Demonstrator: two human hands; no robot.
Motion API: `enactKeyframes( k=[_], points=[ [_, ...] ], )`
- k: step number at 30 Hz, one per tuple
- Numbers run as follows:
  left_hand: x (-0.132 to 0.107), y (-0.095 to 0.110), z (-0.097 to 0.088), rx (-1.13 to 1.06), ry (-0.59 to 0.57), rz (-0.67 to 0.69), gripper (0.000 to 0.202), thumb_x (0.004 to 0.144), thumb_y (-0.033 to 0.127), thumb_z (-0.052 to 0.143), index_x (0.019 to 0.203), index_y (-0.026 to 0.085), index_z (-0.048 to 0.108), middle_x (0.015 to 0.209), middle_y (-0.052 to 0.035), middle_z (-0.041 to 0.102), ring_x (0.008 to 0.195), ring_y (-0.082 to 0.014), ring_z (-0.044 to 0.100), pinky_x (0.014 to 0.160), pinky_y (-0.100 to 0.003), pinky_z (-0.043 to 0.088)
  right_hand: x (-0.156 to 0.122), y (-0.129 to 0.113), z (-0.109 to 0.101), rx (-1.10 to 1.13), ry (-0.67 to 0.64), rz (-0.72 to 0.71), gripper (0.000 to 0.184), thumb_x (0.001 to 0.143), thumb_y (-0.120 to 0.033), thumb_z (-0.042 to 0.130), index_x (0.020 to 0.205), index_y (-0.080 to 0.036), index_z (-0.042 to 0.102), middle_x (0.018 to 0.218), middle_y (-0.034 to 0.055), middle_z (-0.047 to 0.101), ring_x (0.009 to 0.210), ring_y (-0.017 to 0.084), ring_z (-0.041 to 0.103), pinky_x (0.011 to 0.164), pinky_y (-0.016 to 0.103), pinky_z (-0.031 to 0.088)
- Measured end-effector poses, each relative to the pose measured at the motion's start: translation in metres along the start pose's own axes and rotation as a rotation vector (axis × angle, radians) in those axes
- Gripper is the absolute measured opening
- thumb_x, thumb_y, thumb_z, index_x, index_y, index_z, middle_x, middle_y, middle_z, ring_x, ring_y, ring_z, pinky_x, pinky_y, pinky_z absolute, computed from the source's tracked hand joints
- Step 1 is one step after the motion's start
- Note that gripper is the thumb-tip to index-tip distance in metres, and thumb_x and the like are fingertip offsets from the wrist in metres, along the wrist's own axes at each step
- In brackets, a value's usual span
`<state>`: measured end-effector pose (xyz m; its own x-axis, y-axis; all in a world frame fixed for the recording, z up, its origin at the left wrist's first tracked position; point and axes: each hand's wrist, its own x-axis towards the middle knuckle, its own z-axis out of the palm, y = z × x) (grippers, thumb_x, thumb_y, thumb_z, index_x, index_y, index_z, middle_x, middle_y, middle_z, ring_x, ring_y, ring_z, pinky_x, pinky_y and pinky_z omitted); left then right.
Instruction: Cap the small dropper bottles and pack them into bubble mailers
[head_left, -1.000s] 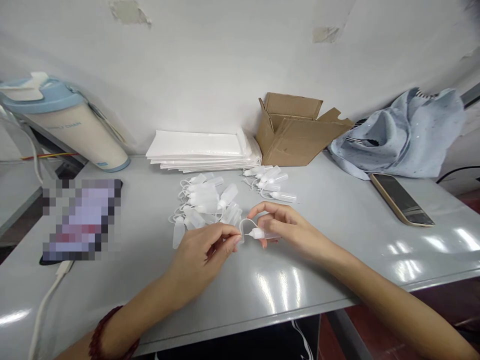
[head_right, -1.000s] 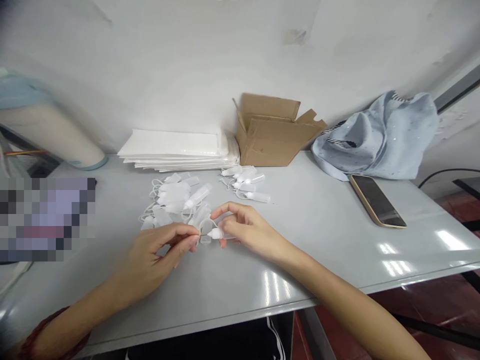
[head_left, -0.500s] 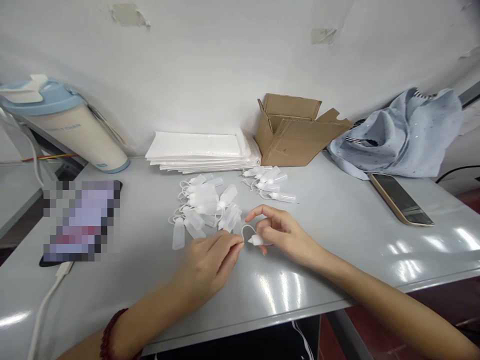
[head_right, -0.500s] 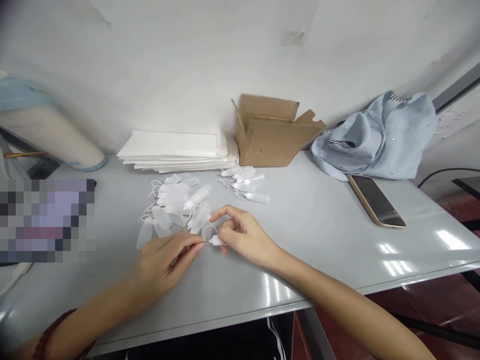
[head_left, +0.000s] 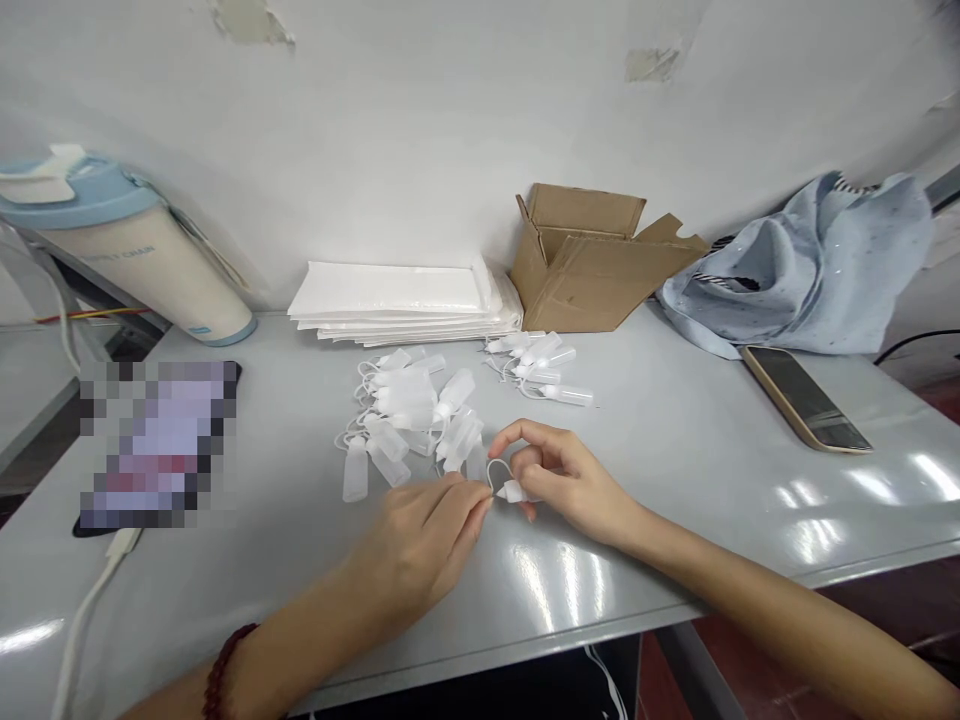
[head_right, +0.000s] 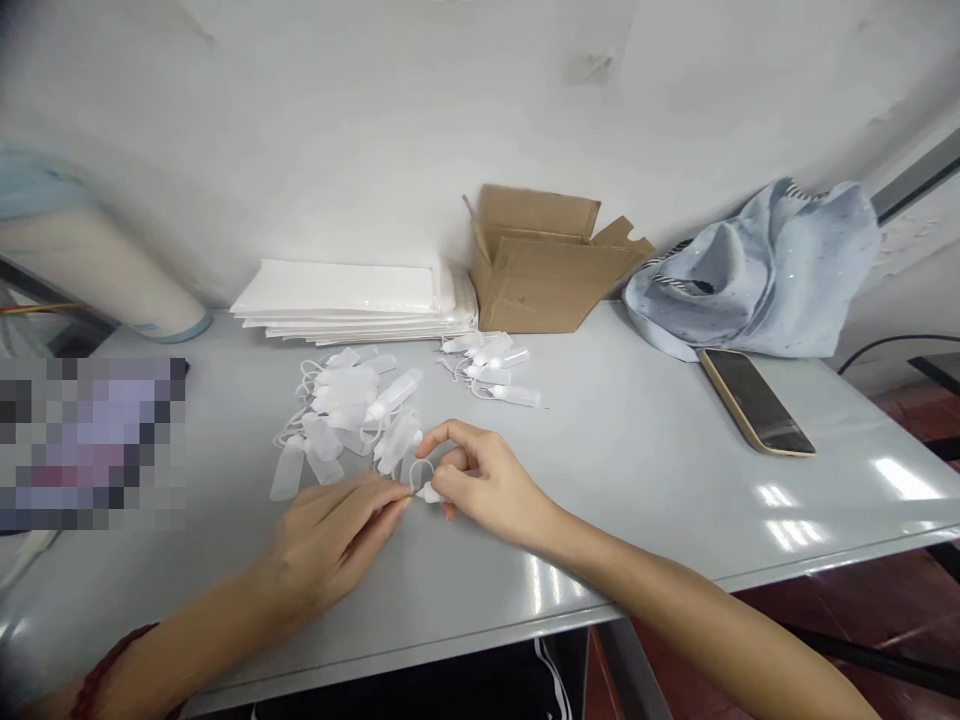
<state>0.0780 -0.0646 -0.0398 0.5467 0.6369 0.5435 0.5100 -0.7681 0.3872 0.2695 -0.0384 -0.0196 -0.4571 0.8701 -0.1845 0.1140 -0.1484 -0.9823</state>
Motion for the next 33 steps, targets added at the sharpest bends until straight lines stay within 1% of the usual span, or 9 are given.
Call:
enactKeyframes(
  k=[7, 9, 11, 14, 17, 20, 23, 26, 33],
  points=[
    [0.000, -0.001, 0.000, -0.003, 0.002, -0.030, 0.014, 0.089, 0.006, 0.046, 0.090, 0.017, 0.055, 0.064, 0.0031, 0.055, 0.052, -0.0089, 0.046, 0.051, -0.022, 0.038, 0.000, 0.001, 0.001, -0.010, -0.006, -0.018, 0.025, 0.071, -0.012, 0.044, 0.092, -0.018, 0.056, 0.048, -0.0095, 0.047, 0.047, 0.009, 0.047, 0.056, 0.025, 0.037],
    [0.002, -0.001, -0.002, -0.039, -0.044, -0.123, 0.011, 0.090, 0.010, 0.047, 0.088, 0.018, 0.055, 0.061, 0.0048, 0.053, 0.048, -0.0079, 0.043, 0.049, -0.021, 0.036, 0.000, 0.001, 0.001, -0.018, -0.003, -0.025, 0.024, 0.073, -0.013, 0.044, 0.093, -0.018, 0.056, 0.049, -0.0087, 0.049, 0.048, 0.009, 0.047, 0.056, 0.025, 0.037],
    [0.004, 0.001, -0.004, -0.111, -0.122, -0.268, 0.010, 0.091, 0.016, 0.046, 0.086, 0.018, 0.054, 0.057, 0.0068, 0.050, 0.043, -0.0075, 0.040, 0.045, -0.020, 0.034, 0.000, 0.001, 0.001, -0.021, 0.001, -0.027, 0.024, 0.074, -0.014, 0.044, 0.094, -0.018, 0.055, 0.050, -0.0083, 0.050, 0.049, 0.010, 0.048, 0.057, 0.026, 0.038],
    [0.008, 0.003, -0.007, -0.235, -0.222, -0.427, 0.012, 0.092, 0.023, 0.044, 0.086, 0.019, 0.053, 0.052, 0.0078, 0.048, 0.042, -0.0085, 0.041, 0.044, -0.020, 0.034, 0.001, -0.001, -0.001, -0.015, 0.012, -0.027, 0.022, 0.076, -0.015, 0.044, 0.095, -0.019, 0.054, 0.051, -0.0081, 0.051, 0.049, 0.010, 0.048, 0.057, 0.026, 0.038],
    [0.012, 0.005, -0.009, -0.308, -0.225, -0.505, 0.011, 0.090, 0.027, 0.048, 0.088, 0.019, 0.056, 0.050, 0.0079, 0.048, 0.044, -0.0093, 0.043, 0.045, -0.020, 0.037, 0.001, -0.003, -0.002, -0.008, 0.028, -0.040, 0.020, 0.076, -0.016, 0.045, 0.094, -0.019, 0.054, 0.051, -0.0076, 0.051, 0.050, 0.010, 0.048, 0.057, 0.026, 0.037],
    [0.015, 0.006, -0.013, -0.382, -0.213, -0.567, 0.013, 0.089, 0.028, 0.049, 0.088, 0.020, 0.059, 0.056, 0.0059, 0.056, 0.046, -0.0091, 0.047, 0.046, -0.020, 0.039, 0.001, -0.005, -0.002, -0.017, 0.039, -0.053, 0.020, 0.076, -0.015, 0.045, 0.094, -0.019, 0.054, 0.052, -0.0073, 0.052, 0.050, 0.010, 0.048, 0.058, 0.026, 0.038],
    [0.017, 0.007, -0.016, -0.429, -0.216, -0.589, 0.018, 0.090, 0.026, 0.046, 0.082, 0.019, 0.060, 0.063, 0.0042, 0.061, 0.046, -0.0081, 0.048, 0.046, -0.020, 0.039, 0.000, -0.004, -0.001, -0.048, 0.047, -0.076, 0.023, 0.075, -0.014, 0.044, 0.095, -0.019, 0.054, 0.053, -0.0072, 0.052, 0.052, 0.011, 0.050, 0.059, 0.027, 0.040],
    [0.016, 0.007, -0.015, -0.416, -0.205, -0.568, 0.019, 0.090, 0.022, 0.046, 0.076, 0.019, 0.059, 0.057, 0.0054, 0.057, 0.044, -0.0076, 0.044, 0.046, -0.020, 0.037, -0.001, -0.001, 0.001, -0.072, 0.056, -0.103, 0.023, 0.074, -0.013, 0.044, 0.094, -0.019, 0.055, 0.052, -0.0079, 0.050, 0.050, 0.010, 0.049, 0.057, 0.026, 0.040],
    [0.012, 0.006, -0.009, -0.406, -0.202, -0.500, 0.020, 0.090, 0.021, 0.045, 0.075, 0.019, 0.059, 0.059, 0.0042, 0.058, 0.050, -0.0093, 0.048, 0.048, -0.021, 0.038, -0.003, 0.005, 0.004, -0.098, 0.050, -0.122, 0.023, 0.073, -0.013, 0.042, 0.090, -0.018, 0.056, 0.049, -0.0087, 0.045, 0.047, 0.009, 0.043, 0.052, 0.024, 0.040]
  ],
)
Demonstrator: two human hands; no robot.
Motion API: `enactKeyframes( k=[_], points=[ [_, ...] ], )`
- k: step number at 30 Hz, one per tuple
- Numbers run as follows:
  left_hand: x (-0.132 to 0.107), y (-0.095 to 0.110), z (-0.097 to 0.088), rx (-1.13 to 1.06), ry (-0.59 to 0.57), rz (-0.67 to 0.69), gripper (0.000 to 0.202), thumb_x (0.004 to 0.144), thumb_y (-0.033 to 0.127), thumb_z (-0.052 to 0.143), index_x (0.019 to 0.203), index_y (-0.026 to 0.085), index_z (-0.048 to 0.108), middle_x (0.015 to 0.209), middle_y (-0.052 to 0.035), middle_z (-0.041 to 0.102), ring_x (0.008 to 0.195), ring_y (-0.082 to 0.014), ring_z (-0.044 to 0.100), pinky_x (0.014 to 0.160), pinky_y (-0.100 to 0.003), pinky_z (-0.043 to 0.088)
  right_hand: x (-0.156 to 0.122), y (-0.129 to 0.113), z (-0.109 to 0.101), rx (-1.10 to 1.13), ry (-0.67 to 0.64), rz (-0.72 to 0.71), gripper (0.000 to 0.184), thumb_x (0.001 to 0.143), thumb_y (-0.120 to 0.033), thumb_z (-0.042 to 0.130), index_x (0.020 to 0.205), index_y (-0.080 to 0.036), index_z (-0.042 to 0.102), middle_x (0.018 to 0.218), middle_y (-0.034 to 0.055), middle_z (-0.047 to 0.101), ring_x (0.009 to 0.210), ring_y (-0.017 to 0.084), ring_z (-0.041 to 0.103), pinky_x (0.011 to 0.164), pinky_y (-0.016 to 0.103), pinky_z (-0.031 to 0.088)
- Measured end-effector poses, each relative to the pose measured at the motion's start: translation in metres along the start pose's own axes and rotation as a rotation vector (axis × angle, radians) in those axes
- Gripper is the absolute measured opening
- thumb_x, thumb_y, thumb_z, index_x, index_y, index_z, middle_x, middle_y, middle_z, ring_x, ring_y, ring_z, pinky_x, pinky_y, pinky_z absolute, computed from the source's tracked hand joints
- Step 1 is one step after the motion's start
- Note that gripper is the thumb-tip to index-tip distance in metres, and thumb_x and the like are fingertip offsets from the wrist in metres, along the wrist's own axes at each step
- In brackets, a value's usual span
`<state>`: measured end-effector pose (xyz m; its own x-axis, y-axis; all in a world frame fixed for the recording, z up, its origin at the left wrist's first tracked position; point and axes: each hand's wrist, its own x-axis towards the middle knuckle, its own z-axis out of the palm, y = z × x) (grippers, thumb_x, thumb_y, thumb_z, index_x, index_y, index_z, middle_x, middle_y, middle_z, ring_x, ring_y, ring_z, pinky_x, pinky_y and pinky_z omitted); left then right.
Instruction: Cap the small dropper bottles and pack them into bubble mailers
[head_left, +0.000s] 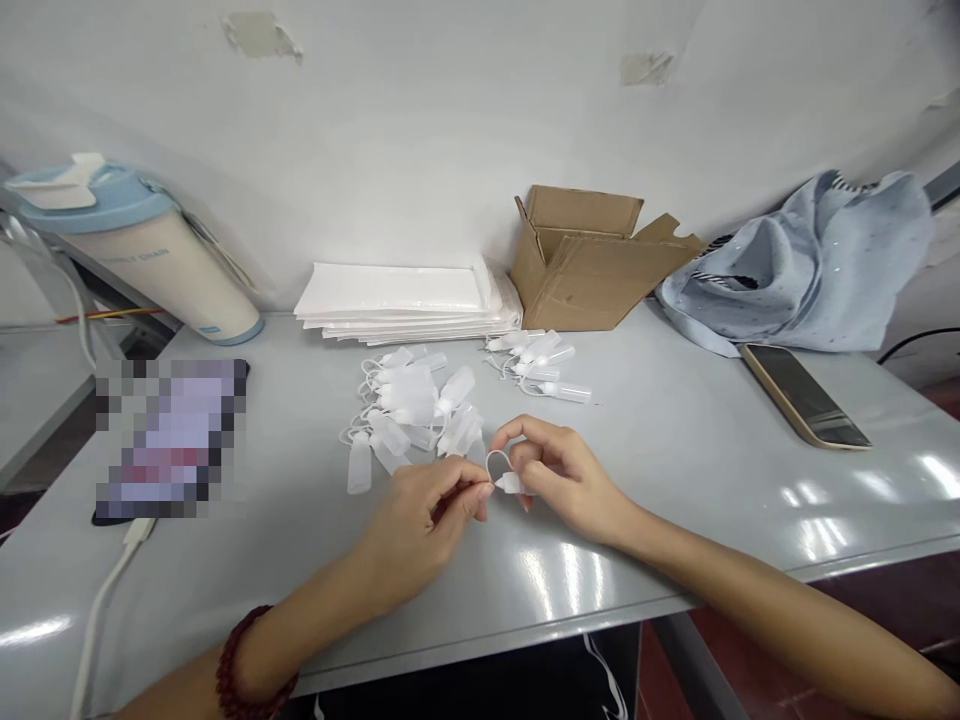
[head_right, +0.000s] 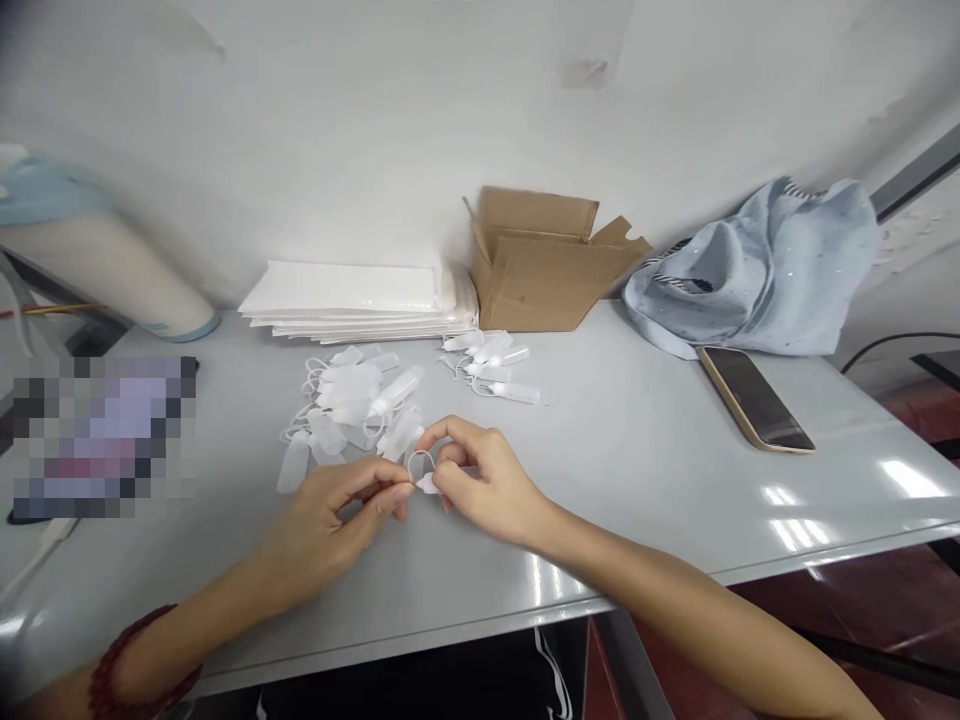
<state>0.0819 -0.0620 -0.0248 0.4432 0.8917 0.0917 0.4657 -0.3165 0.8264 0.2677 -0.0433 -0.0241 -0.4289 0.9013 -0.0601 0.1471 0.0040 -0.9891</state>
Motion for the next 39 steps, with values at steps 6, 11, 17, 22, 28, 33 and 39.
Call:
enactKeyframes(
  k=[6, 11, 17, 22, 28, 33, 39],
  points=[
    [0.001, 0.001, 0.001, 0.018, 0.027, 0.008, 0.019, 0.090, 0.019, 0.046, 0.076, 0.019, 0.059, 0.060, 0.0047, 0.059, 0.048, -0.0087, 0.048, 0.047, -0.021, 0.037, 0.001, -0.003, -0.001, -0.017, 0.011, -0.022, 0.020, 0.074, -0.014, 0.043, 0.090, -0.019, 0.055, 0.051, -0.0079, 0.048, 0.047, 0.009, 0.047, 0.053, 0.024, 0.041],
    [0.000, 0.003, -0.002, 0.097, 0.123, 0.073, 0.012, 0.087, 0.016, 0.051, 0.082, 0.020, 0.060, 0.060, 0.0061, 0.058, 0.049, -0.0077, 0.048, 0.048, -0.019, 0.038, -0.001, -0.008, -0.004, 0.000, 0.016, -0.055, 0.021, 0.077, -0.013, 0.044, 0.095, -0.020, 0.053, 0.057, -0.0078, 0.049, 0.053, 0.010, 0.055, 0.060, 0.026, 0.044],
    [-0.001, 0.004, -0.003, 0.121, 0.173, 0.134, 0.009, 0.083, 0.014, 0.059, 0.090, 0.019, 0.060, 0.058, 0.0072, 0.057, 0.048, -0.0067, 0.048, 0.048, -0.017, 0.041, -0.002, -0.010, -0.005, 0.005, 0.010, -0.039, 0.022, 0.078, -0.012, 0.044, 0.097, -0.020, 0.053, 0.059, -0.0071, 0.052, 0.055, 0.011, 0.056, 0.061, 0.026, 0.043],
    [-0.002, 0.005, -0.004, 0.133, 0.150, 0.139, 0.010, 0.087, 0.015, 0.053, 0.085, 0.019, 0.061, 0.060, 0.0059, 0.059, 0.049, -0.0070, 0.047, 0.050, -0.018, 0.040, -0.002, -0.010, -0.003, 0.004, 0.008, -0.045, 0.023, 0.077, -0.012, 0.043, 0.096, -0.019, 0.053, 0.058, -0.0073, 0.052, 0.053, 0.010, 0.055, 0.060, 0.026, 0.042],
    [-0.004, 0.000, 0.001, 0.083, 0.102, 0.151, 0.016, 0.088, 0.012, 0.049, 0.080, 0.018, 0.061, 0.059, 0.0054, 0.059, 0.047, -0.0070, 0.048, 0.047, -0.018, 0.037, -0.002, -0.003, 0.000, -0.032, -0.034, -0.079, 0.024, 0.076, -0.013, 0.040, 0.094, -0.017, 0.054, 0.051, -0.0086, 0.047, 0.045, 0.009, 0.048, 0.050, 0.023, 0.039],
    [-0.003, -0.002, 0.001, 0.079, 0.103, 0.167, 0.015, 0.087, 0.011, 0.049, 0.081, 0.016, 0.062, 0.058, 0.0046, 0.059, 0.046, -0.0070, 0.047, 0.046, -0.018, 0.037, 0.000, -0.001, -0.002, -0.103, -0.069, -0.128, 0.028, 0.075, -0.010, 0.038, 0.098, -0.017, 0.053, 0.050, -0.0096, 0.045, 0.046, 0.009, 0.048, 0.051, 0.022, 0.040],
    [0.005, -0.001, -0.011, 0.297, 0.345, 0.174, 0.011, 0.085, 0.016, 0.056, 0.076, 0.018, 0.061, 0.055, 0.0060, 0.056, 0.047, -0.0070, 0.047, 0.048, -0.017, 0.038, 0.012, -0.007, -0.027, -0.575, 0.206, -0.313, 0.013, 0.085, -0.022, 0.051, 0.094, -0.016, 0.057, 0.082, 0.0036, 0.062, 0.073, 0.016, 0.056, 0.063, 0.027, 0.044]
  ],
)
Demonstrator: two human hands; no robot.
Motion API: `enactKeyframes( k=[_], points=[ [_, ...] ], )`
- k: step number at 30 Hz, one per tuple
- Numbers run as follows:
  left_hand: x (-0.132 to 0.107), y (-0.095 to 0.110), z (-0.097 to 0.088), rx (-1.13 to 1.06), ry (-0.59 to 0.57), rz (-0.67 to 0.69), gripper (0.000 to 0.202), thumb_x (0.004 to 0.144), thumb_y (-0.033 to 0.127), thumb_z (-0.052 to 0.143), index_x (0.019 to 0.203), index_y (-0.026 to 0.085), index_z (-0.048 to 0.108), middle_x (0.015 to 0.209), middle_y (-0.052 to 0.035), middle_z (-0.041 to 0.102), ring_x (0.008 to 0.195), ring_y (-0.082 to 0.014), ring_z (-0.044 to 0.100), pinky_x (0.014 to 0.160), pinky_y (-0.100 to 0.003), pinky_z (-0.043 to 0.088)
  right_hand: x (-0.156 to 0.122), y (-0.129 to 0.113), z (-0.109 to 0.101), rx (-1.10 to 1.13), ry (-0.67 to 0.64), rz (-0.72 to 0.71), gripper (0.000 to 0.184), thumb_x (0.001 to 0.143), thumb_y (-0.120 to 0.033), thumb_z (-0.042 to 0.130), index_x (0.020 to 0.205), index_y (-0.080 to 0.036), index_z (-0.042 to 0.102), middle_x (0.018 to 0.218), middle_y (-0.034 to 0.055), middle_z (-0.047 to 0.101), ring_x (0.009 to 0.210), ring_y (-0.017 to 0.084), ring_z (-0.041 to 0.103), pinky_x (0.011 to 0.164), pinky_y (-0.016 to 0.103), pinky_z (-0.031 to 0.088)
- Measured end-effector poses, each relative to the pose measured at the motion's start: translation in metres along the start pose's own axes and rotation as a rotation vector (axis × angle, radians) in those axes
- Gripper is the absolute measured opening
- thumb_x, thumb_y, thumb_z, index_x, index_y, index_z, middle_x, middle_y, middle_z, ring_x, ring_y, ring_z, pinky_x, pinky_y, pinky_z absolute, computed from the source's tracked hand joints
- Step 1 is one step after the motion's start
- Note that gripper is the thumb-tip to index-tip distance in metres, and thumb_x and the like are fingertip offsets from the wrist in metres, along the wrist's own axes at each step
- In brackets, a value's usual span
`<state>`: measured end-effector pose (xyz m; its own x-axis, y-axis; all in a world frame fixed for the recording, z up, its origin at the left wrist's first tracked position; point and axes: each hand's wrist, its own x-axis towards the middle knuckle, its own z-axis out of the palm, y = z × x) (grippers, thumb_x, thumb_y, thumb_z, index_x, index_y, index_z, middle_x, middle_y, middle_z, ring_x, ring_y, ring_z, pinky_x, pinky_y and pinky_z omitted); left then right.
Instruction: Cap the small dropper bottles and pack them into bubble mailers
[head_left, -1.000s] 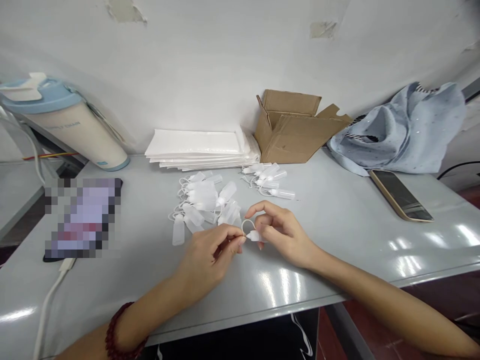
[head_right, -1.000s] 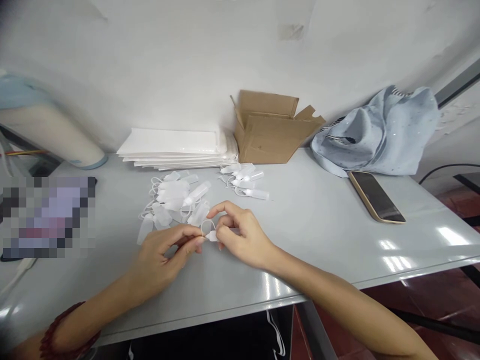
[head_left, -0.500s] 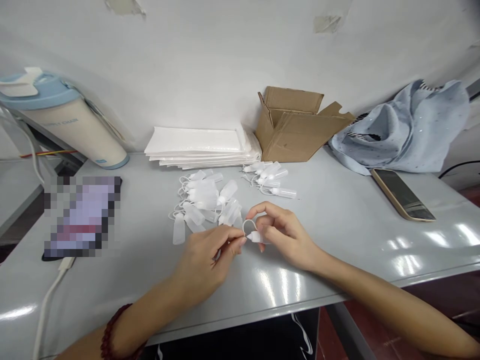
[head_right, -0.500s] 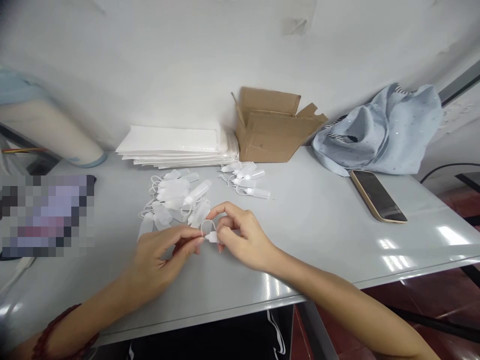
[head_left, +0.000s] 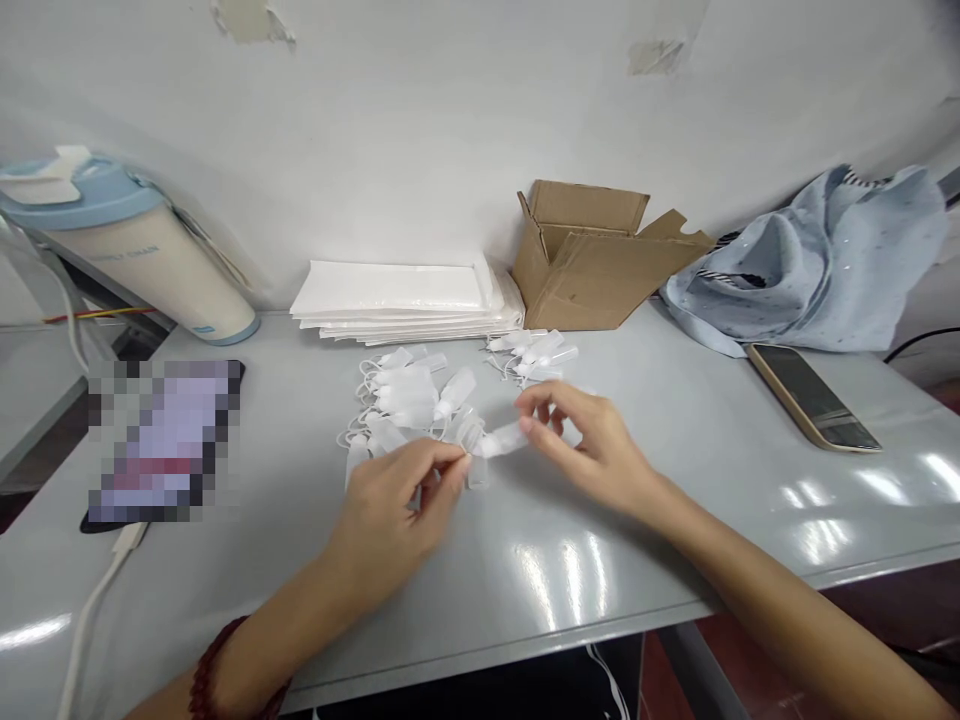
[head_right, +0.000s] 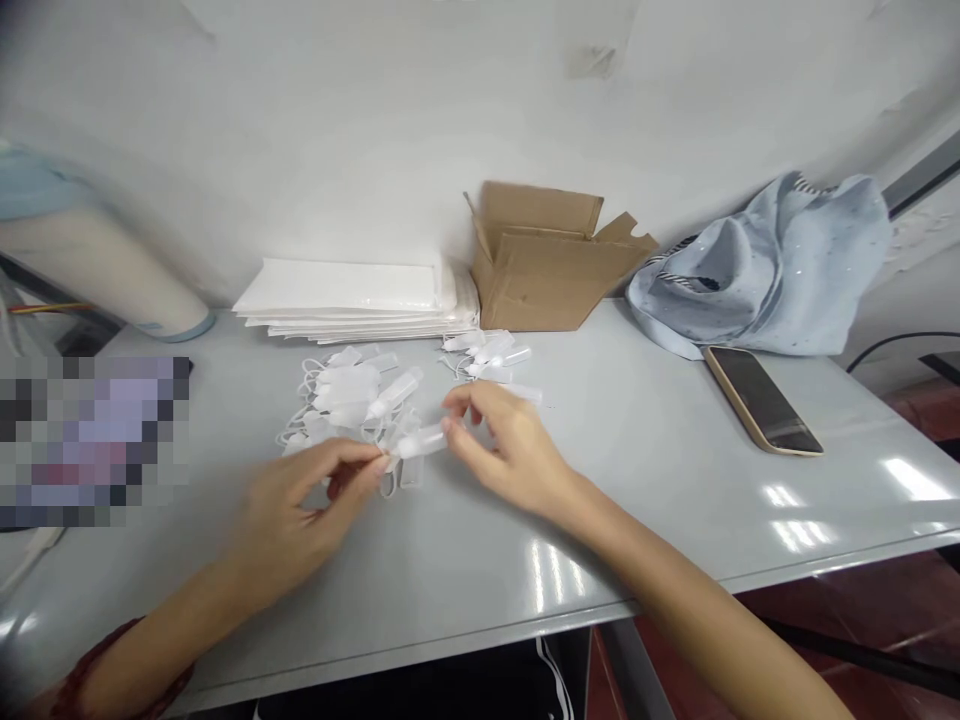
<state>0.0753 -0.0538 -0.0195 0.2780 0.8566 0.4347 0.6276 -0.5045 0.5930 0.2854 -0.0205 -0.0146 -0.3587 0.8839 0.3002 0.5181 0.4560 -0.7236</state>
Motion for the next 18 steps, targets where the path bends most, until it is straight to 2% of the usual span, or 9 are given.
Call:
enactKeyframes(
  k=[2, 4, 7, 10, 14, 18],
  points=[
    [0.002, -0.005, 0.000, 0.117, 0.094, -0.022, 0.012, 0.085, 0.018, 0.057, 0.073, 0.018, 0.059, 0.054, 0.0066, 0.056, 0.045, -0.0066, 0.046, 0.047, -0.017, 0.036, 0.007, 0.011, -0.010, -0.213, 0.073, -0.068, 0.012, 0.085, -0.022, 0.052, 0.093, -0.015, 0.058, 0.089, 0.0077, 0.062, 0.083, 0.020, 0.056, 0.067, 0.030, 0.044],
    [0.001, -0.012, 0.003, 0.208, 0.119, -0.015, 0.021, 0.085, 0.021, 0.057, 0.064, 0.018, 0.054, 0.049, 0.0077, 0.051, 0.041, -0.0061, 0.041, 0.044, -0.018, 0.032, 0.012, 0.022, -0.019, -0.366, 0.084, -0.054, 0.014, 0.086, -0.021, 0.053, 0.096, -0.014, 0.058, 0.097, 0.0108, 0.062, 0.091, 0.024, 0.057, 0.069, 0.032, 0.045],
    [-0.002, -0.018, 0.008, 0.272, 0.075, 0.069, 0.038, 0.086, 0.025, 0.056, 0.052, 0.018, 0.040, 0.042, 0.0088, 0.035, 0.039, -0.0060, 0.029, 0.042, -0.021, 0.025, 0.017, 0.033, -0.028, -0.564, 0.005, 0.061, 0.013, 0.084, -0.018, 0.055, 0.095, -0.013, 0.059, 0.096, 0.0115, 0.063, 0.092, 0.026, 0.058, 0.069, 0.034, 0.044],
    [-0.005, -0.018, 0.012, 0.270, 0.046, 0.176, 0.042, 0.087, 0.023, 0.054, 0.051, 0.018, 0.033, 0.046, 0.0085, 0.024, 0.041, -0.0067, 0.022, 0.042, -0.024, 0.020, 0.018, 0.034, -0.032, -0.681, -0.104, 0.182, 0.014, 0.084, -0.019, 0.057, 0.096, -0.014, 0.059, 0.094, 0.0102, 0.065, 0.081, 0.024, 0.061, 0.064, 0.032, 0.044],
    [-0.007, -0.013, 0.013, 0.243, 0.005, 0.286, 0.040, 0.088, 0.020, 0.050, 0.052, 0.018, 0.032, 0.049, 0.0079, 0.024, 0.044, -0.0075, 0.020, 0.044, -0.024, 0.020, 0.016, 0.029, -0.032, -0.768, -0.228, 0.197, 0.017, 0.080, -0.018, 0.061, 0.096, -0.014, 0.060, 0.100, 0.0112, 0.062, 0.084, 0.025, 0.061, 0.064, 0.031, 0.045],
    [-0.008, -0.012, 0.011, 0.249, -0.029, 0.321, 0.039, 0.089, 0.018, 0.049, 0.053, 0.018, 0.033, 0.048, 0.0076, 0.025, 0.044, -0.0081, 0.020, 0.044, -0.024, 0.020, 0.015, 0.027, -0.028, -0.823, -0.284, 0.226, 0.028, 0.077, -0.007, 0.057, 0.105, -0.012, 0.061, 0.111, 0.0152, 0.056, 0.094, 0.026, 0.059, 0.072, 0.032, 0.047]
  ],
)
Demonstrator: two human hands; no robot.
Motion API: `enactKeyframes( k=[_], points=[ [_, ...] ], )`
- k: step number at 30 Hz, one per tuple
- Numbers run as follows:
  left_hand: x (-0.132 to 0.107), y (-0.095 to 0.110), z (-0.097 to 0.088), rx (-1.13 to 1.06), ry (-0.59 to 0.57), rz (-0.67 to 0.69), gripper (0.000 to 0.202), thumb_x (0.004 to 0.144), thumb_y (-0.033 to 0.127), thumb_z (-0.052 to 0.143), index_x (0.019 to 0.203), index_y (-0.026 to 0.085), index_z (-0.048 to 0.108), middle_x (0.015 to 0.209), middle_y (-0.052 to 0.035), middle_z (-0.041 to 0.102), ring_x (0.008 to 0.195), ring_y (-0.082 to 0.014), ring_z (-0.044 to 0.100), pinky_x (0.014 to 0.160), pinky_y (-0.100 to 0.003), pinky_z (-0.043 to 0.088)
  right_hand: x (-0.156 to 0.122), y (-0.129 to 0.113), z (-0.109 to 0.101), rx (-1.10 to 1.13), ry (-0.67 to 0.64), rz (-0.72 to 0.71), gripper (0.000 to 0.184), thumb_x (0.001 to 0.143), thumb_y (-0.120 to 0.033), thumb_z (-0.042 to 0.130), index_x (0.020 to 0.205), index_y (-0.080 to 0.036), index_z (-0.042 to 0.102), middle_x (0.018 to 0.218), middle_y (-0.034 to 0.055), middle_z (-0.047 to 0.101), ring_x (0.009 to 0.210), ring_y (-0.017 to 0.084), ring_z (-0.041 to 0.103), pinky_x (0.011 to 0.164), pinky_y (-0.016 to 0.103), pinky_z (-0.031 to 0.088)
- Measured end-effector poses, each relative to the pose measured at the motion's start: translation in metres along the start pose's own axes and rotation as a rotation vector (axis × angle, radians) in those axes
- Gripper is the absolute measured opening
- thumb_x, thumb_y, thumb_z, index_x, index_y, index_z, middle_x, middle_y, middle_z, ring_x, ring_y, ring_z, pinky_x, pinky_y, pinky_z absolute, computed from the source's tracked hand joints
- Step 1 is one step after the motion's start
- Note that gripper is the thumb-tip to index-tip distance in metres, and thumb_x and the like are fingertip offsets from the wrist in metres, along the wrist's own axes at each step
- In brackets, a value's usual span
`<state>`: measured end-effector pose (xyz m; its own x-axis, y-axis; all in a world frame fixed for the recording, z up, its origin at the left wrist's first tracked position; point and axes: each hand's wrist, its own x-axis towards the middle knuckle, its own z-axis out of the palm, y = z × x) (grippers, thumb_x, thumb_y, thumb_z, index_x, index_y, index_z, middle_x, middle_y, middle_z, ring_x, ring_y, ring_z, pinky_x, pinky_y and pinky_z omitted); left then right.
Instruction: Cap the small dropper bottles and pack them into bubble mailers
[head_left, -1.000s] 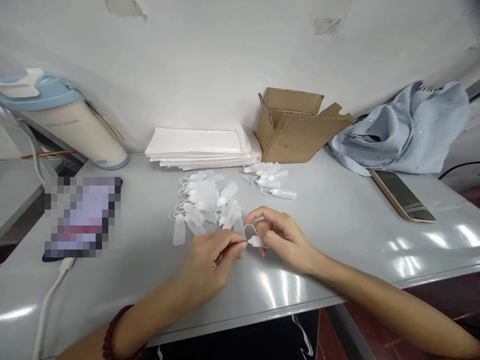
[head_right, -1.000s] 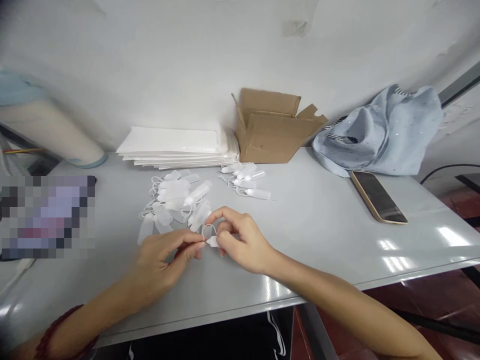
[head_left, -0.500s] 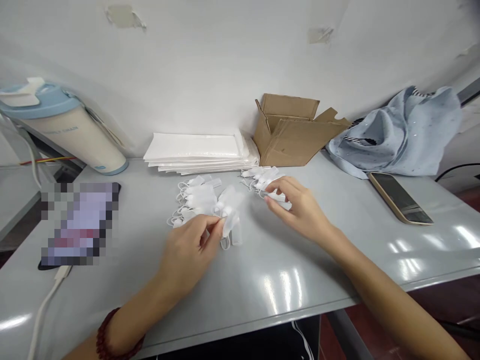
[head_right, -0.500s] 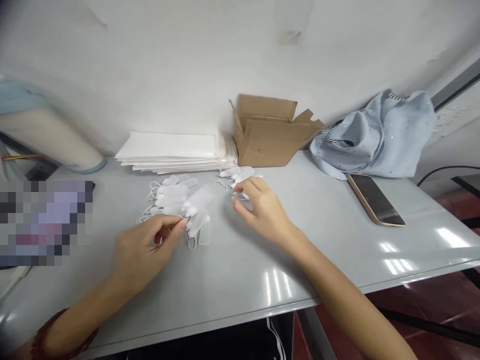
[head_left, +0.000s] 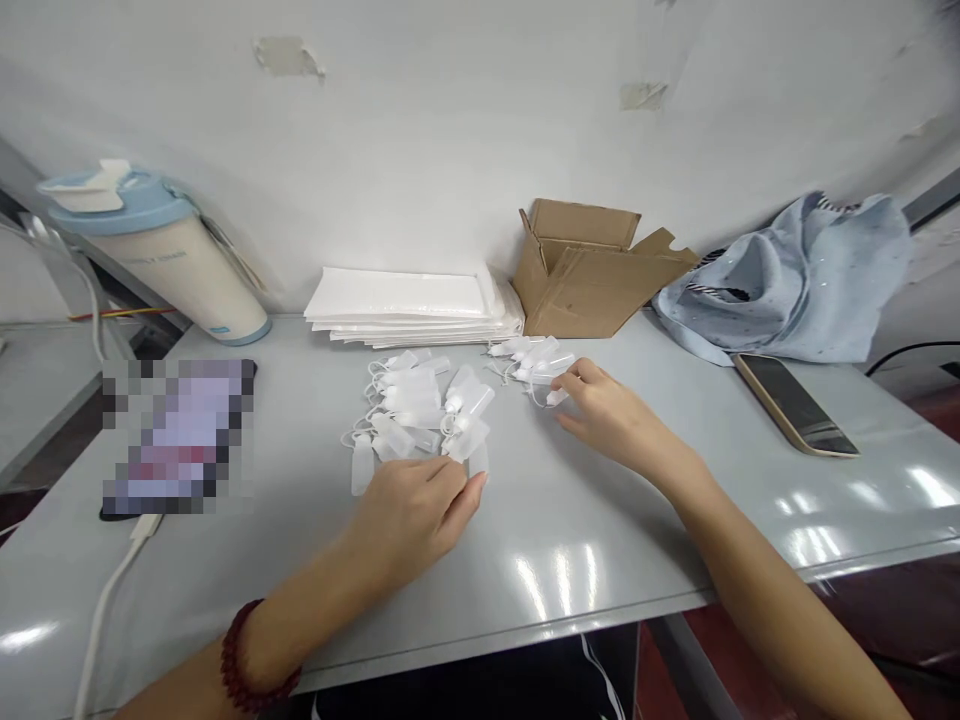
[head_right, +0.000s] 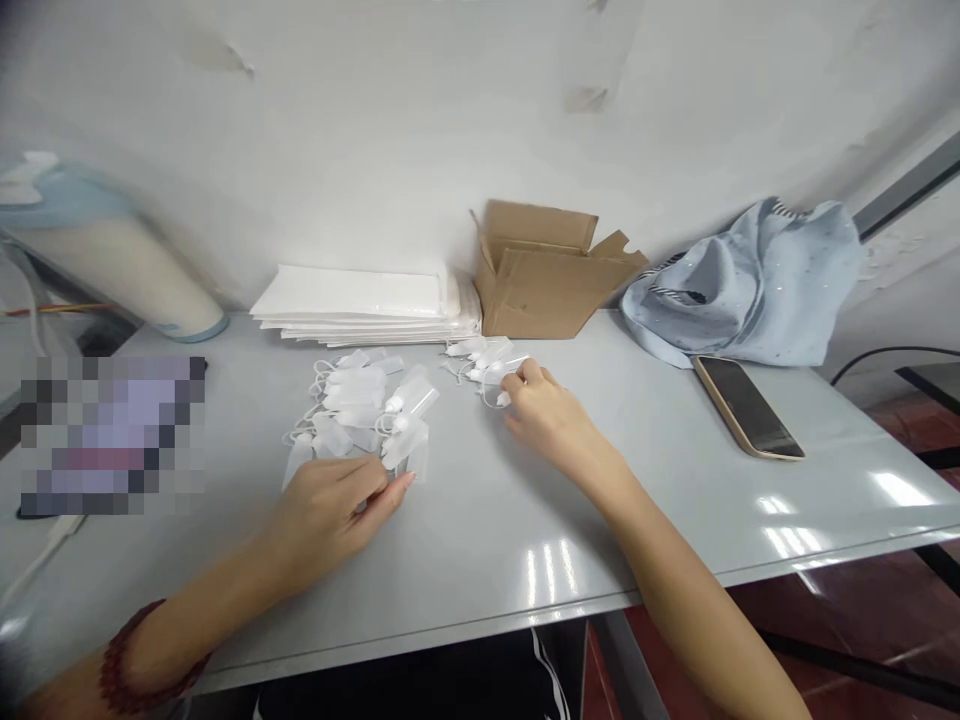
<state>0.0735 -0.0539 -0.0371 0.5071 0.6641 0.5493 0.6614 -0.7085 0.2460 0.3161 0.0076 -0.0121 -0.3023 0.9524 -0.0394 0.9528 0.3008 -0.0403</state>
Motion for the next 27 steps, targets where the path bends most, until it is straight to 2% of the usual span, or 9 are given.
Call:
enactKeyframes(
  k=[6, 9, 12, 15, 18, 21, 27],
  points=[
    [0.002, 0.000, -0.002, -0.006, 0.024, 0.036, 0.039, 0.089, 0.017, 0.050, 0.053, 0.018, 0.035, 0.049, 0.0075, 0.026, 0.044, -0.0082, 0.020, 0.043, -0.024, 0.020, 0.006, 0.001, 0.004, -0.042, 0.045, 0.058, 0.040, 0.075, 0.007, 0.041, 0.108, -0.004, 0.060, 0.114, 0.0238, 0.055, 0.105, 0.036, 0.051, 0.078, 0.041, 0.044],
    [0.002, -0.001, -0.002, -0.010, 0.039, 0.032, 0.038, 0.089, 0.017, 0.050, 0.054, 0.018, 0.035, 0.049, 0.0075, 0.026, 0.044, -0.0081, 0.021, 0.044, -0.023, 0.021, 0.008, 0.004, 0.005, 0.002, 0.044, 0.038, 0.036, 0.073, 0.008, 0.041, 0.098, -0.005, 0.064, 0.103, 0.0209, 0.062, 0.100, 0.035, 0.053, 0.077, 0.040, 0.043],
    [0.001, -0.002, -0.002, -0.007, 0.042, 0.030, 0.038, 0.089, 0.017, 0.051, 0.054, 0.018, 0.035, 0.049, 0.0075, 0.027, 0.044, -0.0082, 0.021, 0.044, -0.024, 0.021, 0.006, 0.005, 0.004, 0.103, 0.041, -0.029, 0.030, 0.073, 0.001, 0.051, 0.097, -0.010, 0.064, 0.099, 0.0131, 0.067, 0.097, 0.028, 0.056, 0.077, 0.033, 0.045],
    [0.001, -0.003, -0.001, -0.009, 0.042, 0.019, 0.038, 0.089, 0.018, 0.050, 0.054, 0.018, 0.035, 0.049, 0.0076, 0.027, 0.044, -0.0082, 0.021, 0.044, -0.024, 0.022, 0.001, 0.003, 0.001, 0.221, 0.046, -0.089, 0.027, 0.077, -0.010, 0.054, 0.102, -0.015, 0.062, 0.098, 0.0069, 0.068, 0.086, 0.020, 0.061, 0.069, 0.025, 0.045],
    [0.002, -0.003, -0.001, -0.006, 0.033, 0.000, 0.038, 0.089, 0.018, 0.050, 0.054, 0.019, 0.034, 0.049, 0.0078, 0.027, 0.044, -0.0082, 0.022, 0.044, -0.024, 0.022, -0.005, -0.003, -0.004, 0.435, 0.107, -0.123, 0.025, 0.083, -0.015, 0.049, 0.104, -0.016, 0.060, 0.093, 0.0055, 0.068, 0.075, 0.017, 0.062, 0.061, 0.024, 0.044],
    [0.003, -0.003, -0.002, -0.010, 0.024, -0.012, 0.038, 0.089, 0.018, 0.050, 0.055, 0.019, 0.034, 0.049, 0.0079, 0.027, 0.044, -0.0081, 0.022, 0.044, -0.024, 0.022, -0.009, -0.010, -0.008, 0.630, 0.209, -0.122, 0.022, 0.086, -0.018, 0.045, 0.104, -0.016, 0.058, 0.091, 0.0050, 0.066, 0.076, 0.017, 0.059, 0.058, 0.024, 0.041],
    [0.002, -0.002, -0.004, -0.006, 0.030, 0.001, 0.037, 0.088, 0.017, 0.051, 0.055, 0.018, 0.035, 0.049, 0.0077, 0.028, 0.044, -0.0081, 0.023, 0.045, -0.024, 0.022, -0.012, -0.018, -0.009, 0.765, 0.372, -0.040, 0.020, 0.087, -0.023, 0.046, 0.103, -0.017, 0.055, 0.083, 0.0029, 0.059, 0.070, 0.015, 0.052, 0.053, 0.023, 0.036]
  ],
)
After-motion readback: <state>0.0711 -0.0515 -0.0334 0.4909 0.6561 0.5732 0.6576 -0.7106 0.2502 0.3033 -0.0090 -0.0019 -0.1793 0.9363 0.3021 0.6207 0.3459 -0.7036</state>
